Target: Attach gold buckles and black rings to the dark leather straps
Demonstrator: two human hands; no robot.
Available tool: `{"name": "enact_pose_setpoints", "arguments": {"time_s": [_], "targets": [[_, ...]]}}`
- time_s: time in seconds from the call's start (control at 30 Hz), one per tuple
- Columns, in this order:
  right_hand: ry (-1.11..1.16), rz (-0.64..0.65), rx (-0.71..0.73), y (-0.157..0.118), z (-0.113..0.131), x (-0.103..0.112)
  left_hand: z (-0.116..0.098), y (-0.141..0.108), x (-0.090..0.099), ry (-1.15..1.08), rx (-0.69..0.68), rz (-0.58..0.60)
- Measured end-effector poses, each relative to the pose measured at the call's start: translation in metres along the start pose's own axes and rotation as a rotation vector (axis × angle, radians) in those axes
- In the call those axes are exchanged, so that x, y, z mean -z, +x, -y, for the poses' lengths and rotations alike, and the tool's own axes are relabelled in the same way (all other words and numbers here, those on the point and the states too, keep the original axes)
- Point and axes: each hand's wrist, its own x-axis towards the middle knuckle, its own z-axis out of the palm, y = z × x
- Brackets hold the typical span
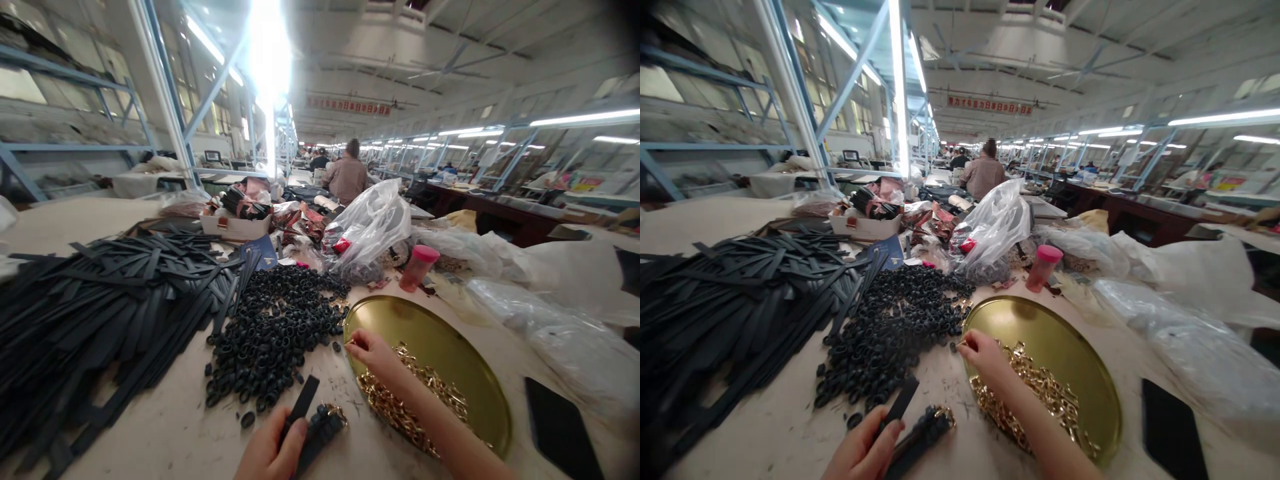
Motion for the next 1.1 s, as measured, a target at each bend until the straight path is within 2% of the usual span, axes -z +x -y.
{"name": "enact_pose_setpoints", "arguments": {"time_s": [0.1, 0.13, 0.2, 0.27, 0.37, 0.47, 0.57, 0.63, 0.77, 0.83, 0.97, 1.03, 1.1], "targets": [[0.255, 0.100, 0.052, -0.046, 0.034, -0.029, -0.023, -0.003, -0.003, 0.038, -0.121, -0.049], [0.468, 0.142, 0.035, -0.060, 0.044, -0.037, -0.027, -0.005, -0.005, 0.042, -0.141, -0.066], [0.749, 0.165, -0.013, -0.083, 0.059, -0.050, -0.030, -0.010, -0.010, 0.062, -0.171, -0.097], [0.895, 0.151, -0.071, -0.097, 0.066, -0.058, -0.026, -0.018, -0.014, 0.117, -0.188, -0.110], [0.884, 0.204, -0.105, -0.110, 0.067, -0.063, -0.018, -0.028, -0.013, 0.191, -0.186, -0.111], [0.739, 0.318, -0.032, -0.119, 0.064, -0.059, -0.015, -0.035, -0.005, 0.188, -0.160, -0.142], [0.668, 0.268, 0.109, -0.128, 0.062, -0.056, -0.015, -0.039, -0.001, 0.183, -0.122, -0.122], [0.712, 0.204, 0.113, -0.131, 0.060, -0.059, -0.016, -0.042, -0.003, 0.145, -0.093, -0.073], [0.889, 0.216, -0.001, -0.136, 0.056, -0.067, -0.012, -0.050, -0.007, 0.017, -0.005, 0.077], [1.011, 0.173, -0.044, -0.138, 0.057, -0.067, -0.009, -0.056, -0.005, -0.019, 0.013, 0.132], [1.390, 0.033, -0.294, -0.144, 0.065, -0.063, -0.006, -0.068, 0.003, 0.092, -0.057, 0.104], [1.501, 0.033, -0.398, -0.147, 0.068, -0.066, -0.009, -0.074, 0.006, 0.173, -0.098, 0.103], [1.521, 0.074, -0.431, -0.148, 0.067, -0.074, -0.015, -0.077, 0.006, 0.214, -0.137, 0.119]]}}
